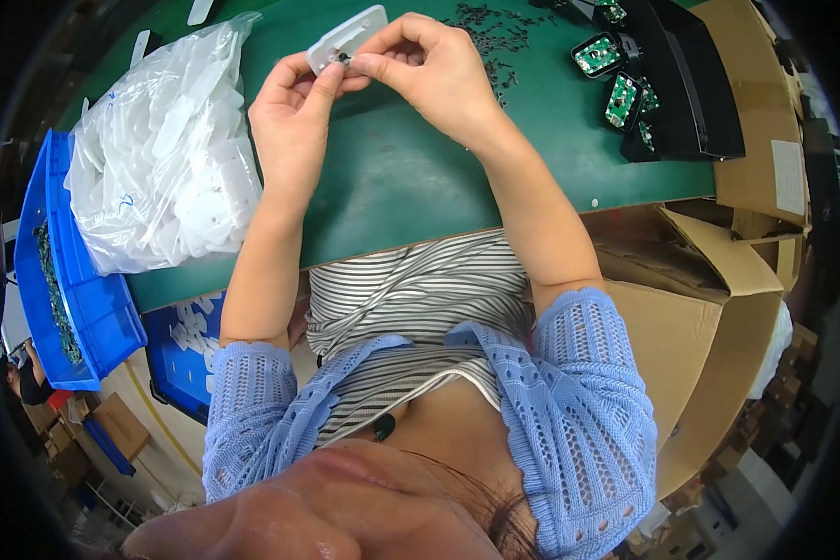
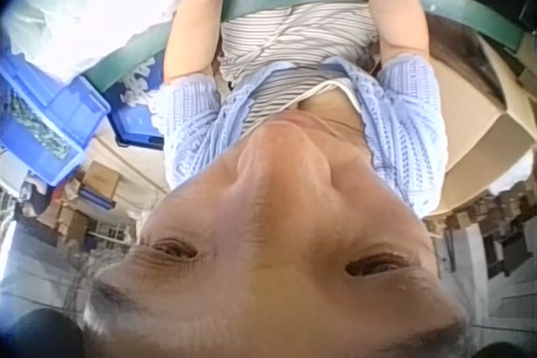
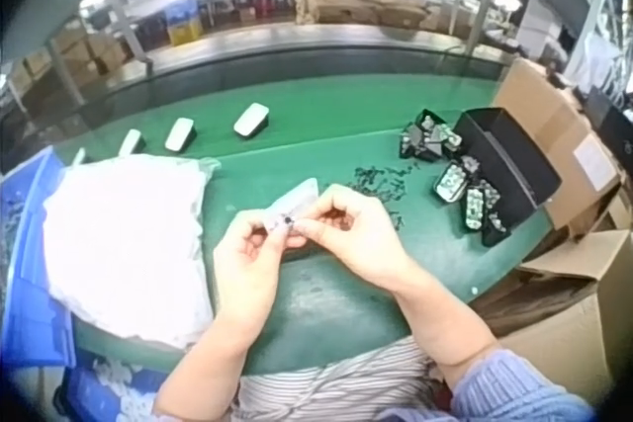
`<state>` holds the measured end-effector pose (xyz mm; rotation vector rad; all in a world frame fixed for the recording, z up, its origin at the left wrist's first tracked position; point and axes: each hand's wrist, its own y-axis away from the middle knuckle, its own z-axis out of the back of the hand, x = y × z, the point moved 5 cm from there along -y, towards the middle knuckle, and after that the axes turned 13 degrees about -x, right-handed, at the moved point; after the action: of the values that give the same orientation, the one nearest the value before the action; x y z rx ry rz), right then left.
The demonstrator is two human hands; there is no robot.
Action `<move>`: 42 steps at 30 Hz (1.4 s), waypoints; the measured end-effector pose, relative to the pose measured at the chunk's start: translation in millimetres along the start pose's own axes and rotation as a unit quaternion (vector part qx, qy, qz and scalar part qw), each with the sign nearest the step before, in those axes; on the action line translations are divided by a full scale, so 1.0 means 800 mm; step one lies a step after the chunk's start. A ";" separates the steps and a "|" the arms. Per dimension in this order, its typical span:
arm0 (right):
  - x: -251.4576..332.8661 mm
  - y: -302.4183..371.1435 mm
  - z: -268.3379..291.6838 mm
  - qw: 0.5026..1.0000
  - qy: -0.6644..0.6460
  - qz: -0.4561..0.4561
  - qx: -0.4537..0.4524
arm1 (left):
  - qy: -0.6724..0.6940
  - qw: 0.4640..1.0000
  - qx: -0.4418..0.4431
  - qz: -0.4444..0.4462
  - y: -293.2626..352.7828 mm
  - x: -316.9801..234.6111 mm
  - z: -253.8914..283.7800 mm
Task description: The person assembles printed circuit boards into plastic shells by hand, attaching small electronic components to them.
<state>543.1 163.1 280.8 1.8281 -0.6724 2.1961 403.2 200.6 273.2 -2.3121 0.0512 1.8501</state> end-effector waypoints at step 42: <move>0.023 -0.080 0.132 0.842 0.438 0.167 -0.268 | -0.232 0.971 0.063 -0.020 -0.033 0.018 0.009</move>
<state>659.5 167.3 326.2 0.3567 -1.2373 2.3515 403.0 228.7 261.0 -1.7359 0.0547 2.2407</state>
